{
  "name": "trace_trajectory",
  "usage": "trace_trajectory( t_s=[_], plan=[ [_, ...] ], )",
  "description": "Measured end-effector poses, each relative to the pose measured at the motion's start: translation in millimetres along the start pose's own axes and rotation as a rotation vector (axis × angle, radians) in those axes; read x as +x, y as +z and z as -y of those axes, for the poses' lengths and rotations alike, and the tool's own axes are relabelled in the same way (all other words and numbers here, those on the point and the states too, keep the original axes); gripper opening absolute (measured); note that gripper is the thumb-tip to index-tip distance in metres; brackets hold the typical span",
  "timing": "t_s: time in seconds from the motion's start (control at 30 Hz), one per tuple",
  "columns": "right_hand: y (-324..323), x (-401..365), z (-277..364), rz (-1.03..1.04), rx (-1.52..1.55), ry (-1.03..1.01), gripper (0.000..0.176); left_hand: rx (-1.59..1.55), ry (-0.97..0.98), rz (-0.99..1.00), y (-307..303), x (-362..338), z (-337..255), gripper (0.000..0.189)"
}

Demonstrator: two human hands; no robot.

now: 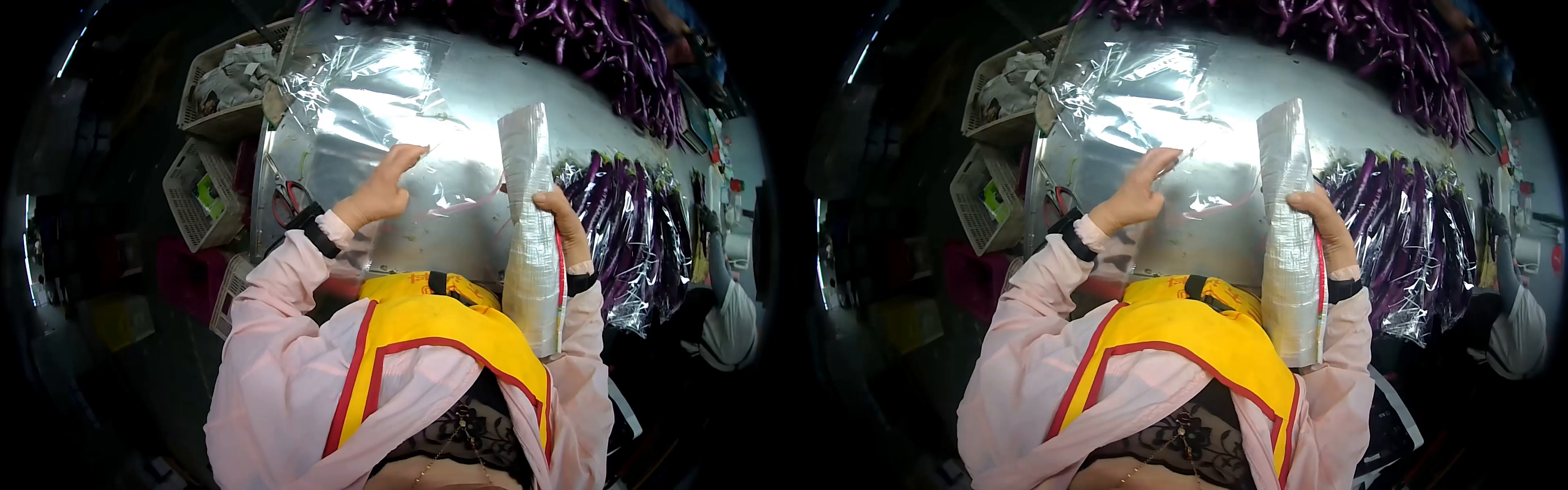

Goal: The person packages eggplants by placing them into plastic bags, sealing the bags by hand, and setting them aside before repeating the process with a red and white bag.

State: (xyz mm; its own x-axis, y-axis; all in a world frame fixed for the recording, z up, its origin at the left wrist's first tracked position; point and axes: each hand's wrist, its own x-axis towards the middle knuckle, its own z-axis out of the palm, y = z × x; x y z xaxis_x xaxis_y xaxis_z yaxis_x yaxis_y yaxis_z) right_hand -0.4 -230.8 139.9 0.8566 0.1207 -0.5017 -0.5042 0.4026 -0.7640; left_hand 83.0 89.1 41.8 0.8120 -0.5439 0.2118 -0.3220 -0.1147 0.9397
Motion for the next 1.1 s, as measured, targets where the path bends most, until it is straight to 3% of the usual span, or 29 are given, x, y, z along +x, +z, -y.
trace_trajectory(
  t_s=[0.03,0.1,0.17,0.2,0.37,0.43,0.5,0.53,0.77,0.83,0.9,0.97,1.0,1.1],
  plan=[
    [-3.0,-5.6,-5.0,-0.005,0.101,0.030,0.057,0.435,0.167,0.044,3.7,0.3,-12.1,0.072],
    [-2.9,-16.2,-16.6,-0.001,0.310,0.092,0.049,0.413,0.159,0.069,17.7,-4.7,-6.2,0.069],
    [4.7,-24.4,-23.3,-0.030,0.425,0.115,0.049,0.542,0.300,0.069,27.3,-12.2,8.8,0.053],
    [7.8,-26.3,-25.7,-0.026,0.451,0.116,0.052,0.593,0.333,0.039,31.9,-17.1,7.1,0.035],
    [-11.0,-25.7,-34.2,0.040,0.495,0.195,0.064,0.580,0.391,-0.016,56.0,-24.4,16.7,0.019],
    [-11.7,-26.7,-34.7,0.037,0.484,0.244,0.054,0.436,0.402,-0.145,68.4,-24.6,23.1,0.015],
    [3.1,-36.0,-38.0,-0.217,0.319,0.183,0.040,0.413,0.379,-0.203,71.5,-18.6,27.7,0.014],
    [-20.7,-30.0,-54.3,-0.160,0.290,0.223,0.027,0.393,0.355,-0.267,75.1,-14.7,30.7,0.014],
    [-6.0,-35.0,-58.4,-0.136,0.335,0.329,0.029,0.362,0.432,-0.400,81.1,0.4,22.3,0.017],
    [13.7,-38.8,-53.5,-0.120,0.445,0.268,0.031,0.304,0.428,-0.371,83.9,-1.8,15.6,0.017],
    [-12.9,-33.7,-69.1,-0.024,0.419,0.239,0.026,0.216,0.424,-0.329,91.3,-6.4,17.3,0.017],
    [-27.7,-33.5,-79.4,-0.054,0.386,0.245,0.023,0.295,0.416,-0.191,85.8,-14.4,29.5,0.017],
    [-19.1,-32.8,-80.4,-0.138,0.344,0.187,0.034,0.272,0.419,-0.172,82.6,-17.2,32.7,0.017],
    [2.9,-47.1,-60.2,-0.235,0.292,0.194,0.036,0.395,0.439,-0.036,68.7,-23.8,45.4,0.015]
  ],
)
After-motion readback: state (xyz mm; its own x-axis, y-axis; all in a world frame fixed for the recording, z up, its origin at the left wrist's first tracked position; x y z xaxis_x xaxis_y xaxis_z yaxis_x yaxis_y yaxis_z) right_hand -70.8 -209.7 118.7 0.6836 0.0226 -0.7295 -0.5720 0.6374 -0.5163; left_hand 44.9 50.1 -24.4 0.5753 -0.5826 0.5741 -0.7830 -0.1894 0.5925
